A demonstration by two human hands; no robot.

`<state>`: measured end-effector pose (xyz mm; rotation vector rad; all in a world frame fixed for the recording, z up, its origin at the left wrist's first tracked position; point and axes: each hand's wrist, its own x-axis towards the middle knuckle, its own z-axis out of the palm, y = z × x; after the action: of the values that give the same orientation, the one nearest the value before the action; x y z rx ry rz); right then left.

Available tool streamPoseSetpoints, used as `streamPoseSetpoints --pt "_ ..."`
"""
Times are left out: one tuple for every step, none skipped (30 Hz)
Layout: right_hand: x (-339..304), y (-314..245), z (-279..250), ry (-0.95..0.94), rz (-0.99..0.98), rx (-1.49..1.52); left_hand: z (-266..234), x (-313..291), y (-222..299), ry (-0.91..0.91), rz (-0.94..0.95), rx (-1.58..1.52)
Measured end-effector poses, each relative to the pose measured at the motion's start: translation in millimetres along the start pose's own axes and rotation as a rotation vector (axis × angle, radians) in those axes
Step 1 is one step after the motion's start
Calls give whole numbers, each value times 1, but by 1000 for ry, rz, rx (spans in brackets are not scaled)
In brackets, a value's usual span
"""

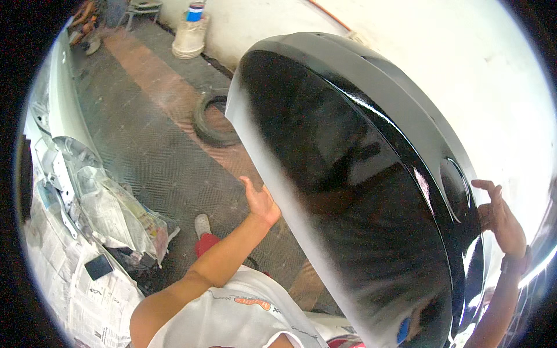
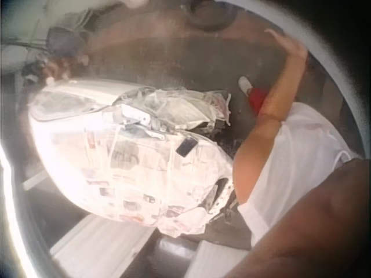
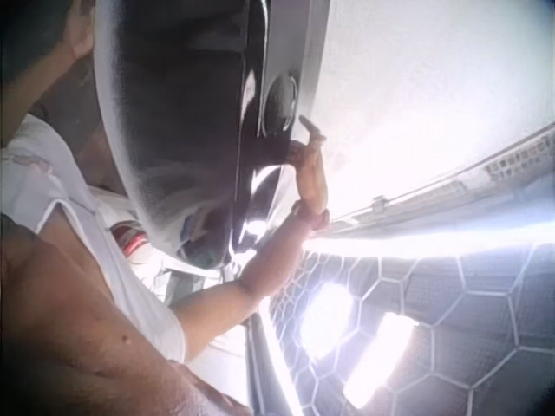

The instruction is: The person uses a spray gun to apply black paint to a white car bumper. They systematically cover the surface, flip the bumper to paint the other side, and then place the painted bumper on the floor.

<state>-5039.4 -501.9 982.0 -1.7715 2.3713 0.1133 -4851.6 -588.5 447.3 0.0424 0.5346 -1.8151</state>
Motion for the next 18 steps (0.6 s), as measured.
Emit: streamPoseSetpoints --pt "23 -16 5 41 6 28 13 16 27 -14 37 49" --pt "44 -33 4 -1 -64 56 26 32 50 -15 52 66" --pt "63 -49 2 -30 -102 47 35 47 68 -29 63 81" --pt "82 -63 1 -36 -107 65 43 61 85 -51 77 90" --pt "104 -77 2 -38 -115 88 50 74 103 -31 88 93" --pt "124 -89 3 -41 -122 113 56 87 120 -21 103 89" --pt "142 -102 4 -53 -148 124 61 100 136 3 110 51" --pt "162 -117 5 -67 -180 130 66 114 151 -37 140 64" --pt "182 -130 6 -87 -207 139 69 126 167 -42 161 97" --pt "203 -142 7 -60 -216 63 71 138 183 -13 163 98" --pt "224 -153 11 -90 -274 95 75 151 199 14 163 92" --pt "247 -164 16 -97 -315 95 79 164 216 6 169 99" --pt "265 -170 22 -84 -316 70 81 175 230 -2 167 101" --pt "285 -181 28 -105 -344 87 86 190 246 19 157 72" --pt "310 -192 33 -123 -371 98 90 206 263 7 186 104" --pt "337 -203 39 -140 -378 93 94 223 281 31 201 109" --pt "360 -213 47 -157 -380 72 95 238 297 56 215 101" --pt "386 -225 58 -138 -401 61 97 253 315 118 241 147"
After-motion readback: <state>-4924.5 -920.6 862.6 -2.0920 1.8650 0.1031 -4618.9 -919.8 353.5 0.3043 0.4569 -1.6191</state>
